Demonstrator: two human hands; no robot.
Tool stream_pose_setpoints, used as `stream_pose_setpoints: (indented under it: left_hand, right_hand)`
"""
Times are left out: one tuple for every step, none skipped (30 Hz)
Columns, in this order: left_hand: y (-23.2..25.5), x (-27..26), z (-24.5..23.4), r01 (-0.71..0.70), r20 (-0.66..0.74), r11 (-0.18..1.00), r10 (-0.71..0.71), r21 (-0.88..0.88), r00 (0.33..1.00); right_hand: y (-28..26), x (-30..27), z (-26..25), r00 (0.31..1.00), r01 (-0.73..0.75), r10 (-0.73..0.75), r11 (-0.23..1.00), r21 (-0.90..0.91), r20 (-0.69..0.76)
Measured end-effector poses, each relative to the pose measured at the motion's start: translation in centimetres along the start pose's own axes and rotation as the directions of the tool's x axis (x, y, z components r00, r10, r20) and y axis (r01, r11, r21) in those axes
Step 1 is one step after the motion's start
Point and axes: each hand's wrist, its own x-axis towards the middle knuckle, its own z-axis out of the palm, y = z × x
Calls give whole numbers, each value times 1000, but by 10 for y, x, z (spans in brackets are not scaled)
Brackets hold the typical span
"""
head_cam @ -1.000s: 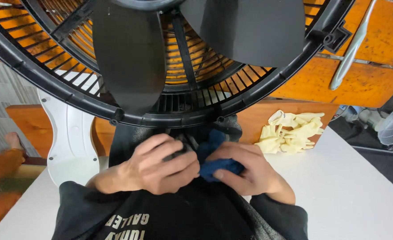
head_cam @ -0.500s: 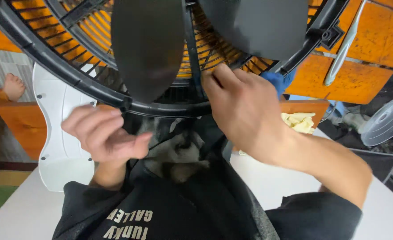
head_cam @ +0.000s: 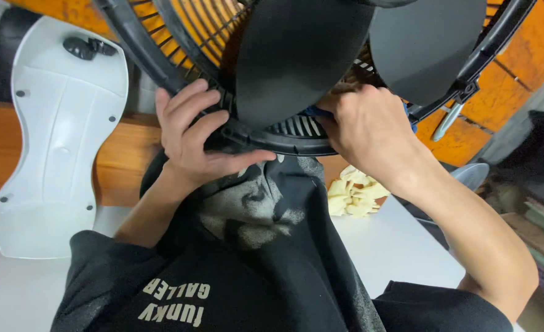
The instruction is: Cleaning the blades and internal grill of an electric fan with a blue cloth.
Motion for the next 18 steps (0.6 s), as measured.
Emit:
stream_pose_setpoints:
  left_hand:
    - [-1, -3, 2, -7, -4, 1000, 7, 12, 1000]
    - [-4, -6, 5, -21, -5, 1000, 21, 22, 1000]
    - [-4, -6, 4, -15, -13, 1000, 15, 19, 1000]
    - [-4, -6, 4, -23, -10, 999, 23, 37, 1000]
    - [-4, -6, 4, -30, -7, 998, 30, 54, 1000]
    - [-4, -5, 2, -21, -14, 998, 22, 53, 1000]
    - [-4, -4, 1, -17, 5, 999, 17, 42, 1000]
    - [-4, -3, -1, -15, 27, 999, 15, 30, 1000]
    - [-6, -5, 1, -10, 23, 1000, 9, 29, 1000]
    - [-8, -5, 4, -33, -9, 999, 33, 34, 999]
    - [-9, -6, 7, -56, -40, 998, 58, 41, 998]
    - [-11, -6, 8, -57, -43, 998, 59, 38, 997]
    - [-12, -7, 10, -68, -59, 997, 70, 34, 996]
    - [-13, -8, 10, -75, -74, 997, 77, 32, 994]
    - [-12, -8, 10, -72, -75, 997, 74, 30, 994]
    - [-12, -7, 10, -70, -71, 997, 72, 24, 995]
    - [-12, -6, 9, -68, -67, 998, 69, 17, 995]
    - [-12, -7, 8, -67, -69, 998, 68, 18, 995]
  right_hand:
    - [-2, 1, -4, 999, 29, -29, 1000, 9, 29]
    - [-3, 1, -6, 997, 53, -54, 998, 22, 54]
    - [-5, 1, -10, 997, 52, -53, 999, 13, 58]
    - [-7, 1, -13, 994, 38, -40, 999, 23, 99]
    - [-9, 0, -17, 990, 22, -27, 999, 33, 141]
    - [-9, 0, -14, 989, 24, -27, 999, 24, 147]
    - [-8, 0, -11, 992, 16, -13, 999, -28, 128]
    - [-8, 0, -7, 994, 7, 1, 997, -76, 106]
    - [-8, 1, -1, 994, 7, 2, 997, -82, 110]
    - [-7, 1, 6, 997, -15, 27, 986, -169, 69]
    - [-5, 1, 13, 998, -40, 48, 966, -254, 27]
    - [-3, -1, 15, 998, -43, 52, 966, -256, 26]
    - [-1, -2, 18, 999, -38, 42, 944, -327, 2]
    - [0, -3, 21, 999, -32, 27, 918, -395, -16]
    - [0, -5, 21, 1000, -32, 29, 917, -397, -13]
    - [-1, -6, 22, 1000, -15, 9, 901, -433, -15]
    - [-2, -7, 22, 1000, 2, -10, 884, -468, -15]
    - [-2, -5, 22, 1000, 3, -12, 883, -470, -15]
